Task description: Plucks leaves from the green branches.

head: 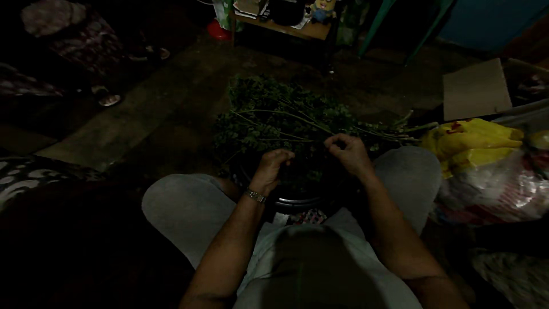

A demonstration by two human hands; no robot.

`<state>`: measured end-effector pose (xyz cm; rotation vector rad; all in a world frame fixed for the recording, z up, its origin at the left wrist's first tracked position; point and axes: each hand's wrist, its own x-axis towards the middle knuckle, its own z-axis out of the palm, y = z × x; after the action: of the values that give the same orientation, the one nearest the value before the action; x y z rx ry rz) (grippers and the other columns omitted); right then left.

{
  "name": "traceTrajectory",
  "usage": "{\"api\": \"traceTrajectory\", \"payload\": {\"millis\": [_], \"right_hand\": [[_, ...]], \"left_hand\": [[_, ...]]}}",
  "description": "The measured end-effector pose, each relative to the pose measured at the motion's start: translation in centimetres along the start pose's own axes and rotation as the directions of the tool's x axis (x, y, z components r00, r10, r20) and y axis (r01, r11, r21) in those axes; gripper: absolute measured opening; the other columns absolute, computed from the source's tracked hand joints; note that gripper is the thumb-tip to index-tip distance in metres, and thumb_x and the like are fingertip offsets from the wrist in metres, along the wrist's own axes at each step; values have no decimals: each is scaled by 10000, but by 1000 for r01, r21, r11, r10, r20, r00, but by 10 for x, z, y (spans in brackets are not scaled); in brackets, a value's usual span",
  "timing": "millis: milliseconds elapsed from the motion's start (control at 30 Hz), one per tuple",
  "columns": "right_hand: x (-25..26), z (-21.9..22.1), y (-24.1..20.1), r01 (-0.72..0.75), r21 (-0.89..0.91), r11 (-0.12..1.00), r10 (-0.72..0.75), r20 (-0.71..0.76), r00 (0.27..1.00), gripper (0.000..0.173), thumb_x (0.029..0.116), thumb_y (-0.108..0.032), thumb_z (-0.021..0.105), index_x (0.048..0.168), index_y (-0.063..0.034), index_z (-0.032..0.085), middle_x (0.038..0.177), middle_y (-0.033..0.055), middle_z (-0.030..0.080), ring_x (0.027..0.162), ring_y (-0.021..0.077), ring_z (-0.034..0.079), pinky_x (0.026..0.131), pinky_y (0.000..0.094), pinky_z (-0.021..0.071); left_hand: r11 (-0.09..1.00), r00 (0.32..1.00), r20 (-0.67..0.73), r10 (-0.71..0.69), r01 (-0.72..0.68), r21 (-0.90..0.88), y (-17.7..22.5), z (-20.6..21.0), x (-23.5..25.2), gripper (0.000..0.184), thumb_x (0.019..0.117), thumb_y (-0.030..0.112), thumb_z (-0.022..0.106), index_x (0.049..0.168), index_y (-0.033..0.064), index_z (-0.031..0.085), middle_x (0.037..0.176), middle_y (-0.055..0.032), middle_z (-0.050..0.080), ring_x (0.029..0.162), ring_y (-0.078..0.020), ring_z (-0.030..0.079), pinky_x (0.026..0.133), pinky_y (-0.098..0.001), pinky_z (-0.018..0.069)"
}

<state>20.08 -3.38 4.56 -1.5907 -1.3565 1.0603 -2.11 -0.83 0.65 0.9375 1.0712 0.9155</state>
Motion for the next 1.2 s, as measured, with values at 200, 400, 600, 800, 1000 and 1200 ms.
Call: {"api": "traceTrajectory", "payload": {"millis": [200, 400, 600, 800, 1000, 1200], "right_hand": [[4, 0, 5, 61, -211, 976, -75, -60, 995, 236, 1048, -174, 593, 1177, -5, 696, 1118, 149, 687, 988, 237, 666, 884, 420, 552], [-1, 29, 4, 16, -82, 996, -1, 178, 984, 435, 971, -195, 717, 1334, 6, 589, 1237, 178, 635, 1043, 233, 649, 924, 398, 545], [-3, 41, 0, -102, 155, 983, 77, 159, 984, 210, 1014, -99, 631, 1176, 36, 635, 952, 89, 675, 777, 91, 651, 751, 252, 567], [-4, 41, 4, -32, 161, 986, 12, 128, 992, 143, 1021, -71, 608, 1090, 52, 631, 877, 86, 672, 745, 96, 654, 739, 260, 571], [-5, 44, 3, 33, 162, 986, -40, 39, 998, 152, 1019, -58, 606, 1125, 48, 633, 867, 89, 684, 719, 87, 663, 714, 252, 577], [-6, 44, 7, 100, 172, 980, -97, -24, 995, 108, 991, -43, 646, 1069, 30, 636, 844, 67, 684, 701, 78, 668, 693, 240, 585]], "left_hand": [[999, 997, -71, -9, 12, 31, 0, 0, 1, 139, 1037, 129, 562, 1011, 43, 668, 773, 7, 632, 643, -55, 571, 603, -199, 494], [998, 998, -57, 15, -12, 67, -6, 12, 0, 155, 1044, 141, 567, 1029, 36, 680, 824, -5, 653, 713, -69, 590, 669, -223, 505], [1000, 1000, 10, 4, -4, 25, -11, 16, -1, 157, 1035, 121, 580, 987, 12, 683, 819, -35, 679, 733, -98, 637, 692, -242, 539], [999, 998, 46, 39, -39, 7, -13, 17, 0, 171, 1047, 86, 543, 995, 1, 682, 811, -39, 683, 740, -101, 640, 711, -240, 539], [984, 994, 89, 63, -76, 160, -8, 16, -3, 113, 1021, 72, 595, 999, -1, 678, 847, -30, 686, 759, -89, 655, 747, -250, 565], [989, 996, 68, 51, -60, 139, -8, 21, -5, 133, 1028, 75, 584, 984, -11, 674, 799, -38, 685, 722, -101, 675, 716, -252, 585]]}}
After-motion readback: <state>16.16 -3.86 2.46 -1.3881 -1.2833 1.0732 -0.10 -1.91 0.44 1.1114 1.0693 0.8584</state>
